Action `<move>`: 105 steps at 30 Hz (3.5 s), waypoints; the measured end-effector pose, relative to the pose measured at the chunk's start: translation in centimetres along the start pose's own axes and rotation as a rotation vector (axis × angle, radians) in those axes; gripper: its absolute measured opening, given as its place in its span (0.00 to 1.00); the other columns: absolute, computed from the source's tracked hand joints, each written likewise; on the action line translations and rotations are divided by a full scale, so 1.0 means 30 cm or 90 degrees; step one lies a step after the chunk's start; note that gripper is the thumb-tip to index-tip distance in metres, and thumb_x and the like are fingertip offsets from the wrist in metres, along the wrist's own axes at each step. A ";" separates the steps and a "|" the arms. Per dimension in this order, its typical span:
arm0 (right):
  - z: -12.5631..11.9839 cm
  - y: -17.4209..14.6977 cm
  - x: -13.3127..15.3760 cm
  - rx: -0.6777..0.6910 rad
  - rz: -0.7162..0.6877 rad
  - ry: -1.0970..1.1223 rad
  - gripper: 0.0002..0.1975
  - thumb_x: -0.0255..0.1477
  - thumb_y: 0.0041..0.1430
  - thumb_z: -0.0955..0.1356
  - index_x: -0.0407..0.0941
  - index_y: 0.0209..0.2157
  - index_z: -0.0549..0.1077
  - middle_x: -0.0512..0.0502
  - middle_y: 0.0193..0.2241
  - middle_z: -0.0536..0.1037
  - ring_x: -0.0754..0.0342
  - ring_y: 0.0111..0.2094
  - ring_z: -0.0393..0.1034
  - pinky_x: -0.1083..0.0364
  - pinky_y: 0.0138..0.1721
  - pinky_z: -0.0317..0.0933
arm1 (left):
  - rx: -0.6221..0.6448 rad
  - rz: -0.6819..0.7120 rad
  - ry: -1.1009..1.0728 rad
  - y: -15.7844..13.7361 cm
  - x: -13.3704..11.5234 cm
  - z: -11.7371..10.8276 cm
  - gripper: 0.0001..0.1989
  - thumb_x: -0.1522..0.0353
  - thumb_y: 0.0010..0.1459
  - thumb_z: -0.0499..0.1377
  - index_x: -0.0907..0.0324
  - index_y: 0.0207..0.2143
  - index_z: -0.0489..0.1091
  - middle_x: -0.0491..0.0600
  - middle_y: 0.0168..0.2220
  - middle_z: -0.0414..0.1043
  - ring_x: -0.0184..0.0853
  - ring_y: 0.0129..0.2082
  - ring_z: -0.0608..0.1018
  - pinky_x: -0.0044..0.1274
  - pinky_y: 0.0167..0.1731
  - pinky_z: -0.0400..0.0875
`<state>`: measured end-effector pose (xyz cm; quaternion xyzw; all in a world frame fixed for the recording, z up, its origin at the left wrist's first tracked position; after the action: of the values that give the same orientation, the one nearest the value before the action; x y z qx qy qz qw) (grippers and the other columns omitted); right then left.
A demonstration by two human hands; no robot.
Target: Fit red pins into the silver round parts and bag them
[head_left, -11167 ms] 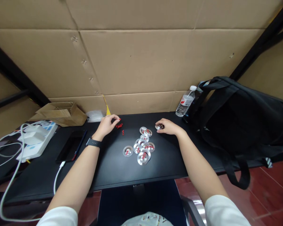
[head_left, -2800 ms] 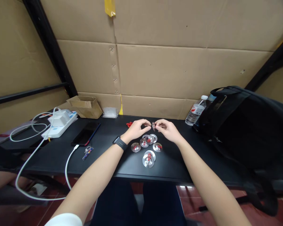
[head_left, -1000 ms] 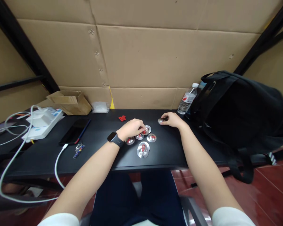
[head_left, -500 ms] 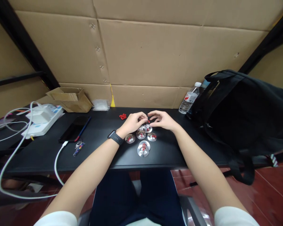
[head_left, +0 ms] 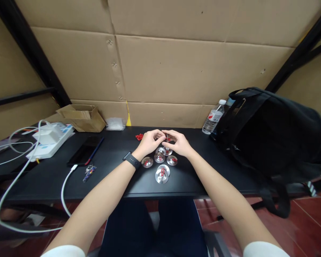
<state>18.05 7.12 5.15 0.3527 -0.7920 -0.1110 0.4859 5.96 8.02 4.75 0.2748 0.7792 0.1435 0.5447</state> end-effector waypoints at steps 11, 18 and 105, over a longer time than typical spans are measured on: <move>-0.313 -0.049 -0.268 -0.027 0.197 -0.315 0.24 0.39 0.48 0.77 0.44 0.46 0.80 0.44 0.38 0.83 0.51 0.36 0.74 0.53 0.42 0.66 | -0.067 -0.108 0.338 -0.020 0.259 -0.431 0.08 0.63 0.55 0.63 0.58 0.32 0.77 0.50 0.34 0.82 0.38 0.35 0.81 0.27 0.41 0.73; -0.270 -0.085 -0.343 0.095 0.240 -0.280 0.22 0.35 0.45 0.78 0.44 0.44 0.82 0.44 0.37 0.84 0.50 0.38 0.77 0.55 0.43 0.66 | 0.020 -0.044 0.321 -0.015 0.194 -0.290 0.10 0.64 0.54 0.63 0.59 0.37 0.78 0.51 0.36 0.80 0.37 0.36 0.79 0.26 0.39 0.72; 0.010 -0.014 -0.085 -0.004 0.084 0.095 0.18 0.32 0.51 0.75 0.46 0.45 0.77 0.43 0.44 0.80 0.46 0.42 0.77 0.52 0.39 0.69 | 0.063 -0.067 0.009 -0.009 0.066 0.022 0.07 0.72 0.54 0.59 0.61 0.34 0.77 0.50 0.33 0.80 0.35 0.34 0.81 0.22 0.35 0.70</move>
<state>18.71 8.46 3.01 0.3054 -0.7746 -0.0546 0.5511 5.99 8.92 2.83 0.2591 0.8027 0.0781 0.5315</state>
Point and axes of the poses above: each hand's wrist, its own y-axis towards the middle knuckle, its own z-axis out of the palm, x = y × z, the point moved 10 cm from there along y, towards the middle knuckle
